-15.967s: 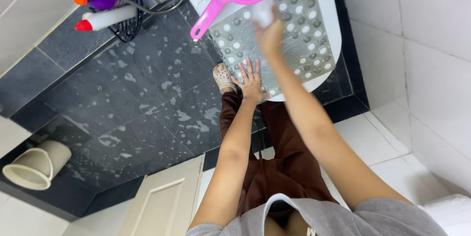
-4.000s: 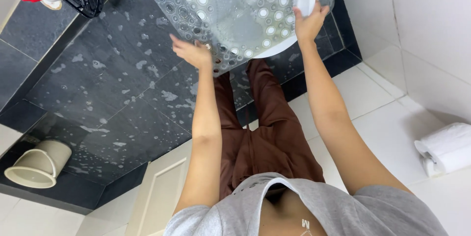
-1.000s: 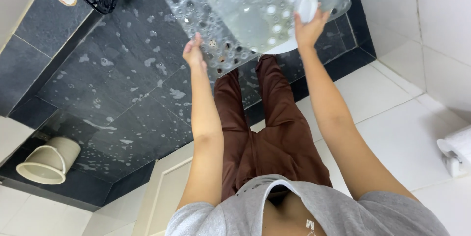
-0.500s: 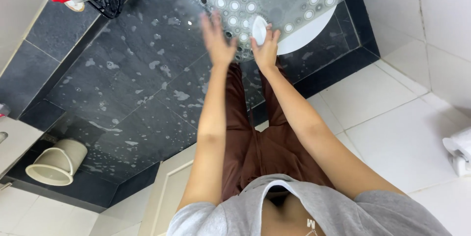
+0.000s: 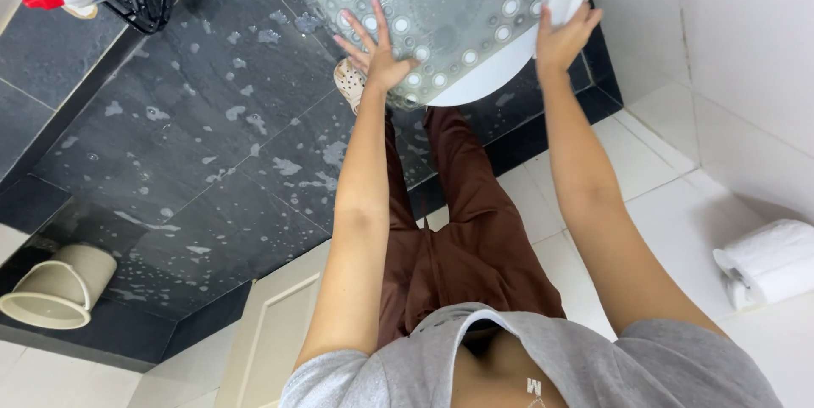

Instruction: The person fills a pink scoop with water from a sink and pours it onto the floor and a transparent mat. They then add a cleaning agent to the scoop, mix it with water, and use a brush to scrub the mat and the floor.

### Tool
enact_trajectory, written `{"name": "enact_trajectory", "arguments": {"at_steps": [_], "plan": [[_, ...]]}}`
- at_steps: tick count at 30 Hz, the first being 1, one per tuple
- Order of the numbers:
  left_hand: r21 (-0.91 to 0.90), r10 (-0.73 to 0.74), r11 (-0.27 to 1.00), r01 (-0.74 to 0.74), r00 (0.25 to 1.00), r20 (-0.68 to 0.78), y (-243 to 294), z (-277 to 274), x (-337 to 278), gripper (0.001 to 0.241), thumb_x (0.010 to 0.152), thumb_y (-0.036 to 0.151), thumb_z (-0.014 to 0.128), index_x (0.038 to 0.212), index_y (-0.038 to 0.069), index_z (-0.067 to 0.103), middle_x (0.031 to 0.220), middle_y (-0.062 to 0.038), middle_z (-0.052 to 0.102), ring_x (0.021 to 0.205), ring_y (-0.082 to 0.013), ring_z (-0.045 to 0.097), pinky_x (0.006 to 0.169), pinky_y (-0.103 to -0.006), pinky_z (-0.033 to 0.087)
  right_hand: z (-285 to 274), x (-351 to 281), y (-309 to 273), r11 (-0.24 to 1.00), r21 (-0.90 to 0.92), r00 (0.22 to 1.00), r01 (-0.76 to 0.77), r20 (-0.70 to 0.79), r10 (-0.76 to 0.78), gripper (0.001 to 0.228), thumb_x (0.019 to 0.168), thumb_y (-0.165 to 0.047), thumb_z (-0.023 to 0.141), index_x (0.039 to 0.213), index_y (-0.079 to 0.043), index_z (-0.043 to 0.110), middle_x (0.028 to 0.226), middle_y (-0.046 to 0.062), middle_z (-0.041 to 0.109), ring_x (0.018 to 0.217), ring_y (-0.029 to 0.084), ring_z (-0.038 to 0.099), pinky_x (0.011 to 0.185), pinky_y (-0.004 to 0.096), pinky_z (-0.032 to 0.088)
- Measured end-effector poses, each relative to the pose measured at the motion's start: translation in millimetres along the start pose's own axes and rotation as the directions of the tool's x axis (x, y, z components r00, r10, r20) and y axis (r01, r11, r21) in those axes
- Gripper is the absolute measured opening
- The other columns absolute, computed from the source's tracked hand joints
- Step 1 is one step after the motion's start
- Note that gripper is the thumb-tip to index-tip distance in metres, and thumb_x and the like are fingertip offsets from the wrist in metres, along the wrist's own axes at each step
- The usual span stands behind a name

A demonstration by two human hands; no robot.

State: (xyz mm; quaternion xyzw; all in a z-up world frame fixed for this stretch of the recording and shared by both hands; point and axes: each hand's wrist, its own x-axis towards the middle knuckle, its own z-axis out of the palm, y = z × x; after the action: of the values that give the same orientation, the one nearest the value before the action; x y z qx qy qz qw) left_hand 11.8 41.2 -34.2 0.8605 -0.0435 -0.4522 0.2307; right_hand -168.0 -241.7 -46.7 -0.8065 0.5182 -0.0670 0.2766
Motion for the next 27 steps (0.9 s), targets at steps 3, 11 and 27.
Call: {"name": "enact_trajectory", "arguments": {"at_steps": [3, 11, 27], "plan": [[0.030, -0.019, 0.999, 0.020, 1.000, -0.013, 15.5, -4.6, -11.4, 0.157, 0.060, 0.035, 0.107, 0.151, 0.048, -0.021, 0.151, -0.014, -0.049, 0.132, -0.0544, -0.047, 0.113, -0.0779, 0.000, 29.6, -44.1, 6.3, 0.978, -0.078, 0.980, 0.194, -0.026, -0.196, 0.087, 0.086, -0.019, 0.091, 0.146, 0.013, 0.037, 0.148, 0.037, 0.034, 0.132, 0.048, 0.050, 0.116, 0.047, 0.042], [0.091, -0.107, 0.990, 0.110, 0.994, -0.035, 22.9, -1.4, -9.6, 0.166, 0.047, 0.038, 0.108, 0.153, 0.049, -0.020, 0.155, -0.013, -0.046, 0.139, -0.0525, -0.043, 0.117, -0.0753, 0.003, -4.1, -74.8, -54.9, 0.984, -0.046, 0.847, 0.173, 0.517, -0.125, 0.070, 0.092, -0.020, 0.077, 0.149, 0.003, 0.043, 0.142, 0.024, 0.044, 0.108, 0.043, 0.065, 0.092, 0.042, 0.058], [0.115, -0.168, 0.978, 0.173, 0.984, -0.055, 28.8, -1.6, -5.7, 0.166, 0.047, 0.036, 0.107, 0.153, 0.047, -0.021, 0.155, -0.016, -0.044, 0.142, -0.0537, -0.038, 0.120, -0.0697, 0.000, 72.9, 42.1, -155.8, 0.858, 0.270, 0.868, 0.438, 0.120, -0.481, 0.075, 0.085, -0.012, 0.088, 0.138, 0.006, 0.038, 0.125, 0.026, 0.065, 0.114, 0.042, 0.066, 0.099, 0.045, 0.052]]}}
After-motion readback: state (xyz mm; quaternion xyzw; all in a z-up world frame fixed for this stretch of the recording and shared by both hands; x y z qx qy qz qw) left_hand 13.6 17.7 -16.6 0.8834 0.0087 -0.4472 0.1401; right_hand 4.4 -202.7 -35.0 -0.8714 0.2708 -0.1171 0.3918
